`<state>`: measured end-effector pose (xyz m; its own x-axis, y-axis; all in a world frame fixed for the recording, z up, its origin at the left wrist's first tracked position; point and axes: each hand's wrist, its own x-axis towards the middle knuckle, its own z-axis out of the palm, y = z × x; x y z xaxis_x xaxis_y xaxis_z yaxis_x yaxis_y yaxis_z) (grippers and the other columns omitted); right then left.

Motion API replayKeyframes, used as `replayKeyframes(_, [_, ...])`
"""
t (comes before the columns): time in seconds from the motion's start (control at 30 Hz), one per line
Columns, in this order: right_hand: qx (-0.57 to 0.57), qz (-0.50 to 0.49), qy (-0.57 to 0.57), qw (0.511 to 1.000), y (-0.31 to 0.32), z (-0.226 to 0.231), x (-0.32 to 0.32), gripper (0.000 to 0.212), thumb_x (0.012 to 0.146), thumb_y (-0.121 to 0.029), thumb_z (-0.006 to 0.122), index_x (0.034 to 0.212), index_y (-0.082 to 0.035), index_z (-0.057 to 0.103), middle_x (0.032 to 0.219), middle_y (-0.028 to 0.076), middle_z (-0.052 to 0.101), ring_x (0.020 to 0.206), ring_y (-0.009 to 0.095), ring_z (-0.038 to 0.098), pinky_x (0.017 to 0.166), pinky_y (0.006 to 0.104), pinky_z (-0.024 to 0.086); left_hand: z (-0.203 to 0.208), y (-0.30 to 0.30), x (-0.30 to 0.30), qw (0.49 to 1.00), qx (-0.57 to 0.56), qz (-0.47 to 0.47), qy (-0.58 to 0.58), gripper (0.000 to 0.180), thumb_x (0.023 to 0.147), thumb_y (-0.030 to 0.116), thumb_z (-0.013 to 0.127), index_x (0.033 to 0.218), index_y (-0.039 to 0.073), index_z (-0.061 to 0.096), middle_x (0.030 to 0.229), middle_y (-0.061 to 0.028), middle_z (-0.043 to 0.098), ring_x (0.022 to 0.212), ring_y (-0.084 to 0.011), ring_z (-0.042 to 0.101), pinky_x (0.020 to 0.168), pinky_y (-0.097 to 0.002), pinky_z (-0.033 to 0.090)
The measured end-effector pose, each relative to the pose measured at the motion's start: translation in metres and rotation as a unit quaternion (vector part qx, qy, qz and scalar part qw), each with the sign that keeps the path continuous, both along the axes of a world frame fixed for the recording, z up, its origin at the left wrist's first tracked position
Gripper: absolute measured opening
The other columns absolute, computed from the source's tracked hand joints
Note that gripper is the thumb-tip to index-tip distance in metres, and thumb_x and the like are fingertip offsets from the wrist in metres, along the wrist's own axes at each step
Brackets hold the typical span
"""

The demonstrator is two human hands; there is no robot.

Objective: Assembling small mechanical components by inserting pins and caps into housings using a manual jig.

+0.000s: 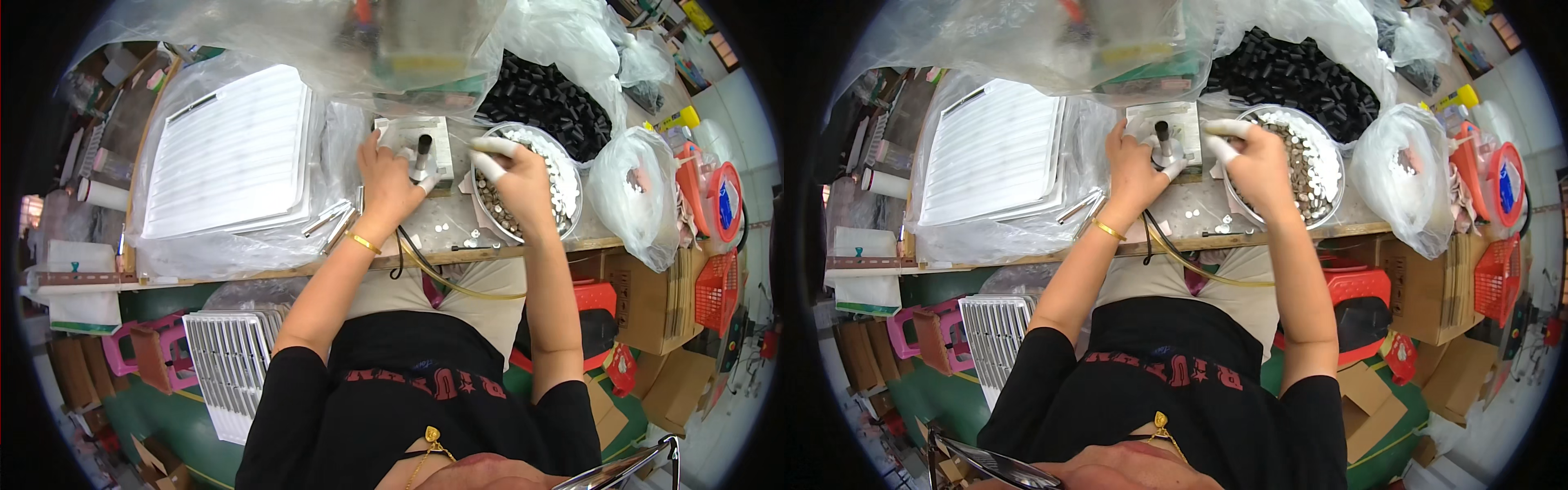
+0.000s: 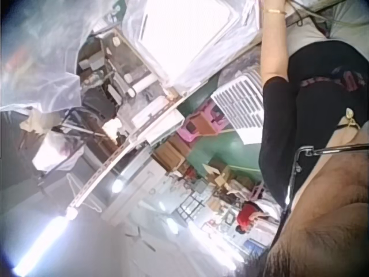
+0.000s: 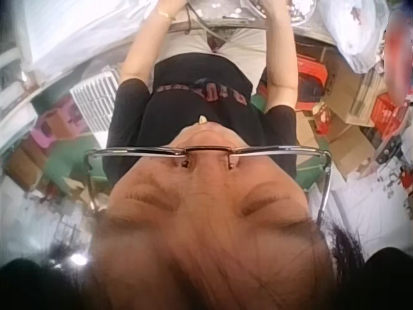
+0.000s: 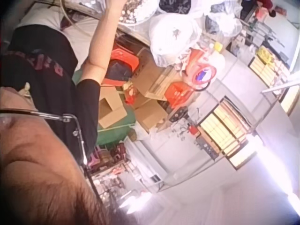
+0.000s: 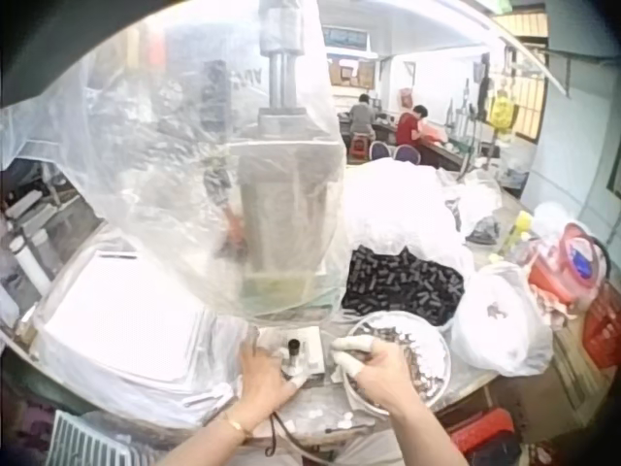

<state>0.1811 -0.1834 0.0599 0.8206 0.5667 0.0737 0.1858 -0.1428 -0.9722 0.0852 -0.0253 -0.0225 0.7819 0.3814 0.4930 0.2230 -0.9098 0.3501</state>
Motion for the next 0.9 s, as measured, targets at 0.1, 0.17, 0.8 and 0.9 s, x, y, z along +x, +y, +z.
replayKeyframes(0.1, [-0.013, 0.036, 0.036, 0.999, 0.031, 0.013, -0.008, 0.021, 0.081, -0.006, 0.068, 0.1, 0.001, 0.068, 0.085, 0.006, 0.068, 0.072, 0.009, 0.058, 0.066, 0.0216, 0.046, -0.003, -0.005, -0.004, 0.999, 0.002, 0.002, -0.046, 0.04, 0.066, 0.036, 0.078, 0.084, 0.003, 0.067, 0.089, -0.0221, 0.055, 0.119, -0.046, 0.035, 0.1, -0.0527, 0.028])
replayKeyframes(0.17, [-0.046, 0.058, 0.043, 0.996, 0.041, 0.013, -0.006, 0.021, 0.082, -0.005, 0.067, 0.101, 0.001, 0.068, 0.087, 0.006, 0.068, 0.076, 0.009, 0.06, 0.069, 0.0221, 0.048, -0.003, -0.005, -0.003, 0.999, -0.001, 0.003, -0.047, 0.039, 0.065, 0.034, 0.079, 0.086, 0.003, 0.067, 0.088, -0.0212, 0.054, 0.119, -0.0463, 0.035, 0.1, -0.0541, 0.028])
replayKeyframes(0.8, [-0.045, 0.032, -0.329, 0.943, 0.047, -0.01, -0.01, 0.023, 0.081, -0.007, 0.065, 0.103, -0.005, 0.068, 0.088, 0.014, 0.064, 0.071, 0.026, 0.062, 0.064, 0.0325, 0.05, -0.006, 0.001, -0.002, 0.999, -0.017, -0.009, -0.028, 0.052, 0.063, 0.032, 0.079, 0.099, -0.003, 0.063, 0.1, -0.0249, 0.055, 0.121, -0.0447, 0.035, 0.1, -0.0598, 0.024])
replayKeyframes(0.9, [0.012, 0.009, -0.31, 0.951, 0.054, -0.015, -0.013, 0.024, 0.081, -0.005, 0.063, 0.104, -0.005, 0.068, 0.091, 0.014, 0.065, 0.077, 0.028, 0.063, 0.068, 0.0327, 0.05, 0.013, 0.004, -0.021, 1.0, -0.02, 0.001, -0.021, 0.063, 0.063, 0.035, 0.08, 0.109, -0.002, 0.059, 0.106, -0.0243, 0.055, 0.118, -0.0438, 0.038, 0.102, -0.0554, 0.027])
